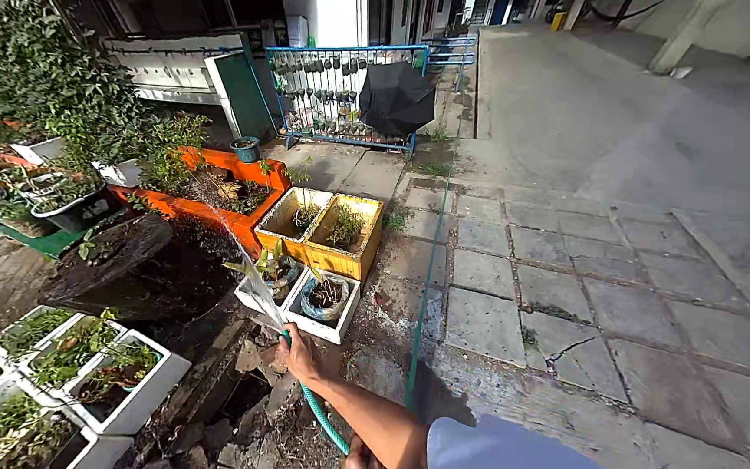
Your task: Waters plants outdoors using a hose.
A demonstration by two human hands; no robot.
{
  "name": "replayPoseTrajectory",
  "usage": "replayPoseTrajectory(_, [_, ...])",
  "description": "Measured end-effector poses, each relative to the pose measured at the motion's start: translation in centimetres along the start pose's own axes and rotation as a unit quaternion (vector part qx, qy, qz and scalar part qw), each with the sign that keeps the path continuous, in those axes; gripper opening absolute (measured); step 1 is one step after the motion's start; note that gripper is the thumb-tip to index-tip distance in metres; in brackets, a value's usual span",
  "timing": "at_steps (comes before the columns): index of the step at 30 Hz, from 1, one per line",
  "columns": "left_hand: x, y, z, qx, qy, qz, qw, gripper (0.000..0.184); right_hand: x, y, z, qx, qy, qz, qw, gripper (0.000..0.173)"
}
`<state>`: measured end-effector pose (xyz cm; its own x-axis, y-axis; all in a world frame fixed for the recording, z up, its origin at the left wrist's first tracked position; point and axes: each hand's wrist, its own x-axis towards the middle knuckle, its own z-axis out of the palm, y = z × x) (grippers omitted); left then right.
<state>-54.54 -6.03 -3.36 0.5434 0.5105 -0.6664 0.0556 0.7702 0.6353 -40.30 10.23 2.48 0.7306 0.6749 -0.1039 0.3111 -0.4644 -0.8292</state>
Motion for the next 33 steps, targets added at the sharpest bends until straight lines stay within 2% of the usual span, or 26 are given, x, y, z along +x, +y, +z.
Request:
replayPoseTrajectory(3, [0.1, -0.5, -0.2, -0.021, -0.035, -0.001, 0.999, 0.052, -0.2, 0.0, -0.2, -0.031, -0.005, -0.002, 0.999, 0.042])
replayPoseTrajectory(8, [0.3, -0.4, -0.4, -0.038, -0.044, 0.003, 0.998, 0.052, -0.2, -0.1, 0.4, -0.040, 0.018, 0.012, 0.999, 0.042])
replayPoseTrajectory(11, [0.6, -0.8, -0.9, -0.047, -0.060, 0.003, 0.997, 0.051, -0.6, -0.6, 0.5, -0.048, 0.000, 0.017, 0.999, 0.042])
replayPoseTrajectory(17, [0.5, -0.6, -1.0, -0.058, -0.061, -0.003, 0.996, 0.049, 0.0, 0.3, 1.1, -0.033, 0.025, 0.029, 0.999, 0.041])
replayPoseTrajectory(25, [0.8, -0.8, -1.2, -0.055, -0.076, 0.002, 0.996, 0.045, 0.5, 1.1, 1.1, -0.022, 0.010, 0.060, 0.998, 0.041])
replayPoseTrajectory(33, [1.2, -0.7, -1.5, -0.072, -0.081, -0.004, 0.994, 0.047, 0.8, 1.6, 0.9, 0.005, 0.051, 0.068, 0.996, 0.040])
